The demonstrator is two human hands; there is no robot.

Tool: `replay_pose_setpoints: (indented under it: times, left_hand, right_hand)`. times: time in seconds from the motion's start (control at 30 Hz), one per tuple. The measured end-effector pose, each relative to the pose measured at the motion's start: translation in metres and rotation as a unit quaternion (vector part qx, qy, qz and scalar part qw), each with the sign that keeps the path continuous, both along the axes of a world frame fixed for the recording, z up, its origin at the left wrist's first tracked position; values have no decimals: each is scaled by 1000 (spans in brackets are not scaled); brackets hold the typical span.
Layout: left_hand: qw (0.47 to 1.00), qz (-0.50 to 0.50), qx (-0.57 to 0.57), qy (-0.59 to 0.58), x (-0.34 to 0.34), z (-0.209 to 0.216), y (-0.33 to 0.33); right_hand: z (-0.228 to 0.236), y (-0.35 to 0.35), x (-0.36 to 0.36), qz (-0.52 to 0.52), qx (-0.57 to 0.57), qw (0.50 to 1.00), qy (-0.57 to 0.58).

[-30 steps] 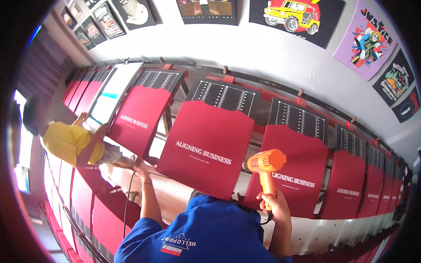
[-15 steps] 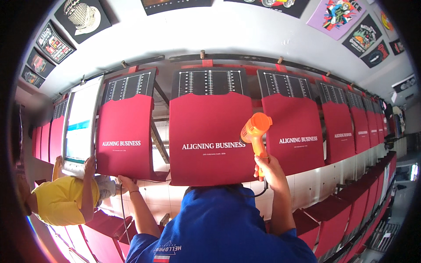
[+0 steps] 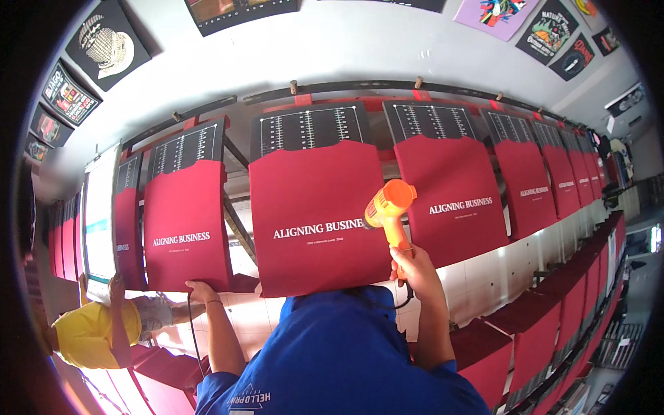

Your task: The person uses a heat gun to dry the ink on several red shirts that are mounted on a screen printing press.

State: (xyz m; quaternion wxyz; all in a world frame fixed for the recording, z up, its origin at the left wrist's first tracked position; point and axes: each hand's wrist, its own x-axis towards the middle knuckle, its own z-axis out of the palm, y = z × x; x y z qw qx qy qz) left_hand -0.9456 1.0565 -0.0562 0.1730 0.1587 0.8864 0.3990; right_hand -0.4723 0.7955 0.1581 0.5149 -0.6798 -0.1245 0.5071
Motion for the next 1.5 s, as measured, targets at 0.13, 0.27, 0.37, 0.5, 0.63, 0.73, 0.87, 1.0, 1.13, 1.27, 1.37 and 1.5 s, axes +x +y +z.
replay_pose_setpoints:
  times: [0.13,0.27,0.37,0.5,0.63,0.73,0.87,1.0,1.13,1.27,1.37,1.5]
  left_hand:
    - [998,3,-44,48,-13,-16,4]
    - [980,-10,-25,199,-40,-55,7]
    - [973,-32,16,226,-46,-63,7]
    - [979,-47,42,193,-36,-53,6]
    - [984,-47,46,163,-19,-30,4]
    - [988,-39,47,145,-15,-24,2]
    - [982,-35,50,177,-37,-46,4]
    - [986,-27,24,162,-41,-52,6]
    - [984,-42,-1,172,-30,-41,3]
    - [984,-34,-32,175,-19,-28,3]
    - [984,-37,-28,174,-16,-22,1]
    - [984,-42,-53,163,-10,-15,0]
  right_hand:
    - [-3,1,-4,-4,3,1000,-27]
    - [-1,6,2,5,8,1000,-12]
    - [-4,6,-2,12,6,999,-43]
    - [-8,3,6,1,-1,1000,-15]
    - [-1,0,1,13,-14,999,-32]
    - [1,-4,3,15,-15,1000,-16]
    - [2,0,3,31,-8,999,-9]
    - [3,6,-6,40,0,999,-33]
    - [-1,6,4,60,-11,998,9]
    - [-5,11,-7,90,10,995,-35]
    - [-2,13,-3,77,-16,997,-1]
    - [-3,17,-12,91,3,996,-10]
